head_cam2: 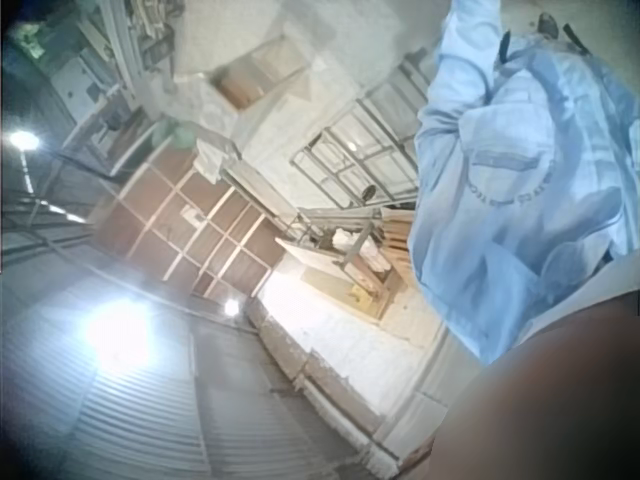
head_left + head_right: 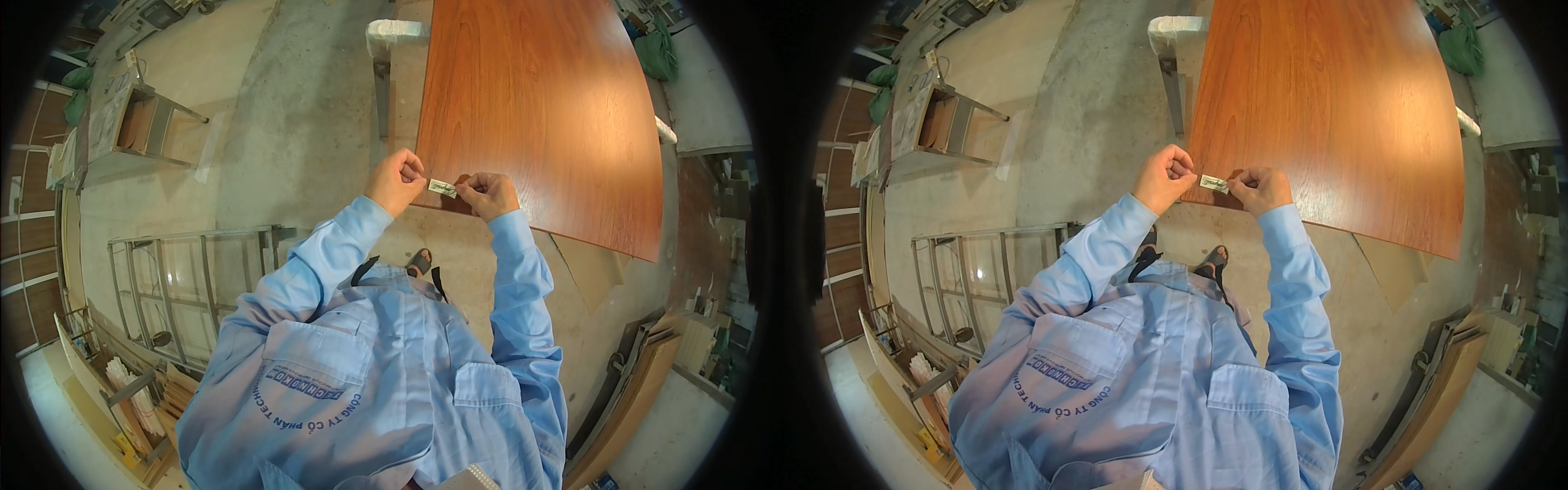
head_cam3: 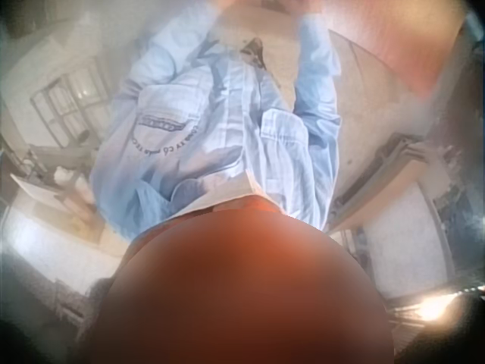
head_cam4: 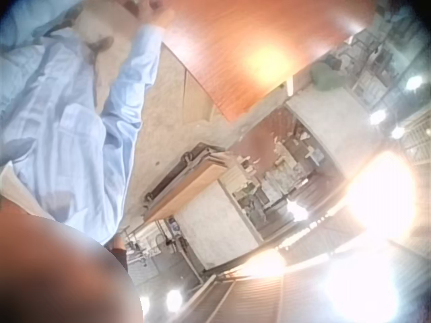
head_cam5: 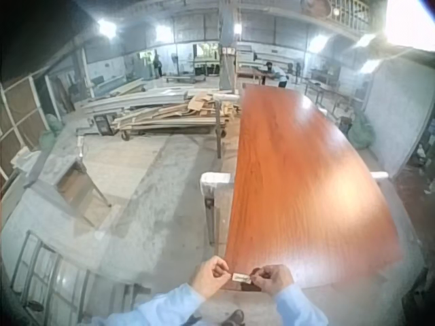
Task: The person applies a small label to a wooden tabletop, then retrieves a large sheet of protective film and, with a coworker, lays it over the tabletop. The person smooths the film and adjusts its position to cover the surface.
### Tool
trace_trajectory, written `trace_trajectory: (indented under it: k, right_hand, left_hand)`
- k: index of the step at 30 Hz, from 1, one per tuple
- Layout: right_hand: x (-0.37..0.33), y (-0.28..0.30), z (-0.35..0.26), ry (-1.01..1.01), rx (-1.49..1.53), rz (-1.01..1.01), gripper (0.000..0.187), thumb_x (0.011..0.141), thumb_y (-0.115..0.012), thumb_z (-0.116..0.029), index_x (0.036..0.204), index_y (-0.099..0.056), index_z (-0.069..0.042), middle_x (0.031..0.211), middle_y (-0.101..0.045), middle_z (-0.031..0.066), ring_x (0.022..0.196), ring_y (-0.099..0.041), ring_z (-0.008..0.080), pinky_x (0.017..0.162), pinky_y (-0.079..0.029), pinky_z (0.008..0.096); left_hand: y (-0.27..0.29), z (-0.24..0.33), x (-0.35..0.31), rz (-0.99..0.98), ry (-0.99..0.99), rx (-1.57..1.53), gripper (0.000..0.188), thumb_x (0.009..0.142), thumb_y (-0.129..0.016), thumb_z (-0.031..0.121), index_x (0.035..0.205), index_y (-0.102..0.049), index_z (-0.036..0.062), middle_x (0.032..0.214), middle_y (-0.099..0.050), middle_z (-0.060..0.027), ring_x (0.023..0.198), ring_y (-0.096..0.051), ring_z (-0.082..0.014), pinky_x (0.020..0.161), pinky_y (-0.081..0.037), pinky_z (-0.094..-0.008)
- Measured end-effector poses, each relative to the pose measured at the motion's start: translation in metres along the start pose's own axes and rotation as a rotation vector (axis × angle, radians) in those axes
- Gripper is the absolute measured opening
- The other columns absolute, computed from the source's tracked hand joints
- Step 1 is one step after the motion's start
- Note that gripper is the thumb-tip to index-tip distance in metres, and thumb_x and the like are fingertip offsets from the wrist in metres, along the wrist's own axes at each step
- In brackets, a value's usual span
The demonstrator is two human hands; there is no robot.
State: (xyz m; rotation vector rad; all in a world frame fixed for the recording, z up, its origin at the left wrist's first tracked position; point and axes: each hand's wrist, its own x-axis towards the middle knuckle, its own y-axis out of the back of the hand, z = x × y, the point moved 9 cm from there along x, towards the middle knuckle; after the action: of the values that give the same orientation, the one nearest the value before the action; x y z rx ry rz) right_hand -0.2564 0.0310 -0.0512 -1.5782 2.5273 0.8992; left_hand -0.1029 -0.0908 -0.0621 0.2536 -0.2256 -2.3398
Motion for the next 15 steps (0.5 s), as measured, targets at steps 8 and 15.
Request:
trace_trajectory:
  k: [8,15]
  right_hand:
    - [-0.001,-0.001,-0.012,0.034,0.013,-0.043,0.016,0.087,-0.069,-0.012,0.081,-0.066,0.002,0.064,-0.06,0.0027,0.053,-0.052,0.0063,0.047,-0.04,0.0227]
    - [-0.017,0.005,-0.055,0.199,0.02,-0.126,0.011,0.084,-0.068,-0.009,0.081,-0.065,0.002,0.067,-0.063,0.0024,0.061,-0.057,0.0069,0.055,-0.047,0.0254]
  left_hand:
    - [0.003,0.013,-0.005,-0.087,0.036,0.222,0.018,0.085,-0.068,0.01,0.102,-0.067,0.0036,0.082,-0.063,-0.0018,0.069,-0.055,-0.0085,0.064,-0.047,-0.024]
    - [-0.003,0.032,-0.001,-0.24,-0.107,-0.072,0.014,0.093,-0.059,0.01,0.102,-0.069,0.0029,0.083,-0.064,-0.0033,0.069,-0.057,-0.0114,0.062,-0.048,-0.0281]
